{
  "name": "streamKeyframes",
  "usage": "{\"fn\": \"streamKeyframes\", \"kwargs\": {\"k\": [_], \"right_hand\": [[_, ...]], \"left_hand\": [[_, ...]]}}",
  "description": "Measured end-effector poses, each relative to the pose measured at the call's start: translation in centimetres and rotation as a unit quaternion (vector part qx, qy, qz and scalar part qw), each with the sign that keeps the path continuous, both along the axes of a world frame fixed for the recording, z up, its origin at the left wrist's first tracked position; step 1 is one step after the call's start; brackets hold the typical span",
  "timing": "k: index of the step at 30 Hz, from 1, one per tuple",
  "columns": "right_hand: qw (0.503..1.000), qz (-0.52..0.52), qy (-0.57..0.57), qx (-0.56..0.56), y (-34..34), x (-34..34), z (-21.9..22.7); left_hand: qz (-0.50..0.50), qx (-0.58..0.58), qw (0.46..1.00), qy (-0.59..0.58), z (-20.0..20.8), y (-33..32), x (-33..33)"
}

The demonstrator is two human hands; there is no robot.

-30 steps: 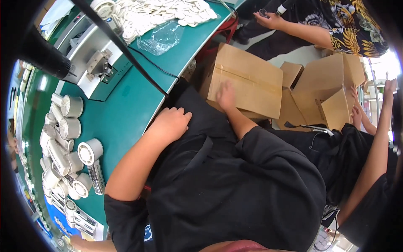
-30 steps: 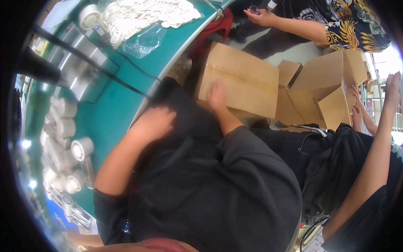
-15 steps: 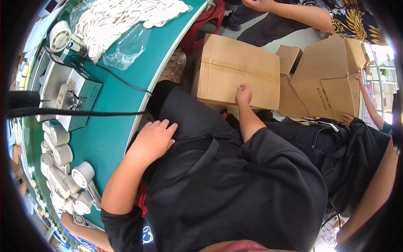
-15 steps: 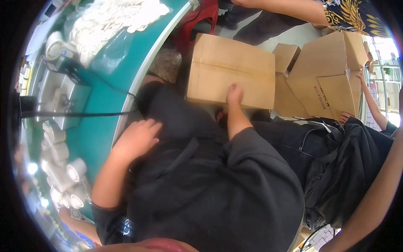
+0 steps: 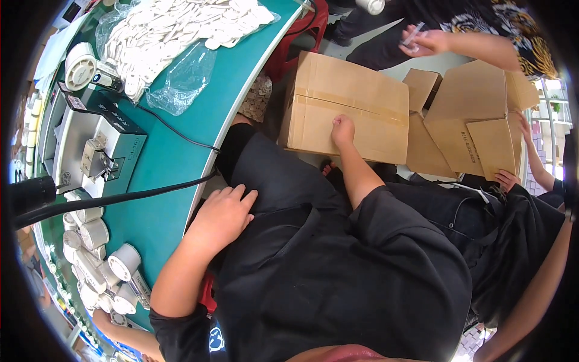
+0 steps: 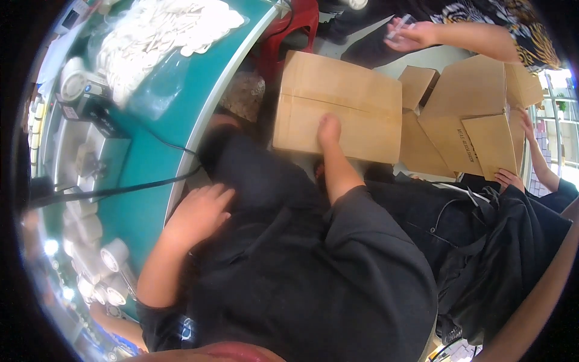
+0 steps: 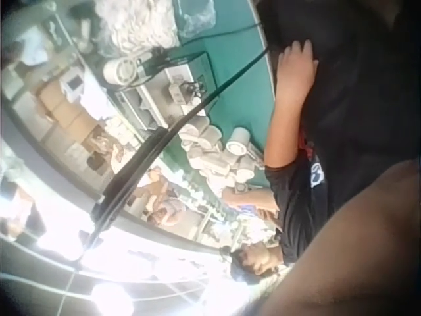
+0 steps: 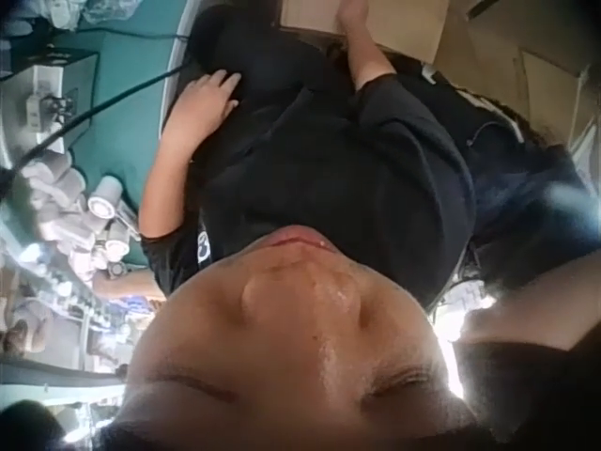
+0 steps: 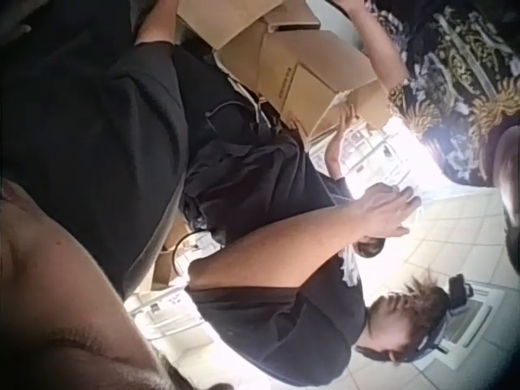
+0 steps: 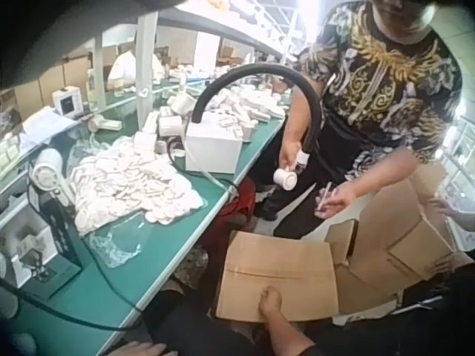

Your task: Assembling and inspecting handheld portable fans at a factory workstation.

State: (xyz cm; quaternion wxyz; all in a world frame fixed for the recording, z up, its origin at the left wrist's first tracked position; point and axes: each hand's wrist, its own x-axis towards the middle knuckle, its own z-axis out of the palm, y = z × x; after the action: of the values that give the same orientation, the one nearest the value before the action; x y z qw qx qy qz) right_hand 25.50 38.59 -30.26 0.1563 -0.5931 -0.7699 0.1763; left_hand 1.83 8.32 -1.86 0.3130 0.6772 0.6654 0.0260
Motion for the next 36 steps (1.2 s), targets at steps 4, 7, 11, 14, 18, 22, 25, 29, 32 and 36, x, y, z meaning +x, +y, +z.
{"fn": "streamKeyframes", "kwargs": {"k": [4,7,11,14,18,22,25,29,32,36], "right_hand": [[0.998,-0.047,-0.009,0.040,2.9,0.8,-0.6],[0.980,-0.196,0.017,-0.022,5.3,0.5,1.7],[0.988,-0.156,0.010,0.014,7.2,0.9,1.2],[0.988,-0.153,-0.014,0.005,6.6,0.5,1.0],[0.984,-0.162,-0.057,-0.047,6.0,-0.2,2.0],[0.982,-0.162,-0.076,-0.055,5.6,-0.8,2.9],[0.981,-0.128,-0.122,-0.083,6.1,-1.3,2.6],[0.992,-0.053,-0.118,-0.012,7.9,1.4,0.5],[0.986,-0.013,0.158,0.050,5.4,-4.5,7.9],[0.872,0.157,0.434,0.162,-3.3,-14.0,23.2]], "left_hand": [[0.005,0.005,1.000,0.006,-0.2,-0.2,0.0],[0.002,0.010,1.000,0.012,-0.3,-0.2,0.0],[-0.003,-0.012,1.000,0.008,0.1,0.2,0.0],[-0.001,-0.017,1.000,0.004,0.1,0.2,0.1],[0.005,-0.021,1.000,-0.004,0.1,0.4,0.1],[0.008,-0.023,1.000,-0.003,0.0,0.3,0.1],[0.023,-0.024,0.999,0.001,0.2,0.0,0.0],[0.009,0.016,1.000,0.001,-0.1,0.3,0.0],[0.006,0.021,0.999,0.023,-0.8,-0.7,-0.1],[0.001,0.024,0.998,0.050,-2.0,-2.3,0.4]]}}
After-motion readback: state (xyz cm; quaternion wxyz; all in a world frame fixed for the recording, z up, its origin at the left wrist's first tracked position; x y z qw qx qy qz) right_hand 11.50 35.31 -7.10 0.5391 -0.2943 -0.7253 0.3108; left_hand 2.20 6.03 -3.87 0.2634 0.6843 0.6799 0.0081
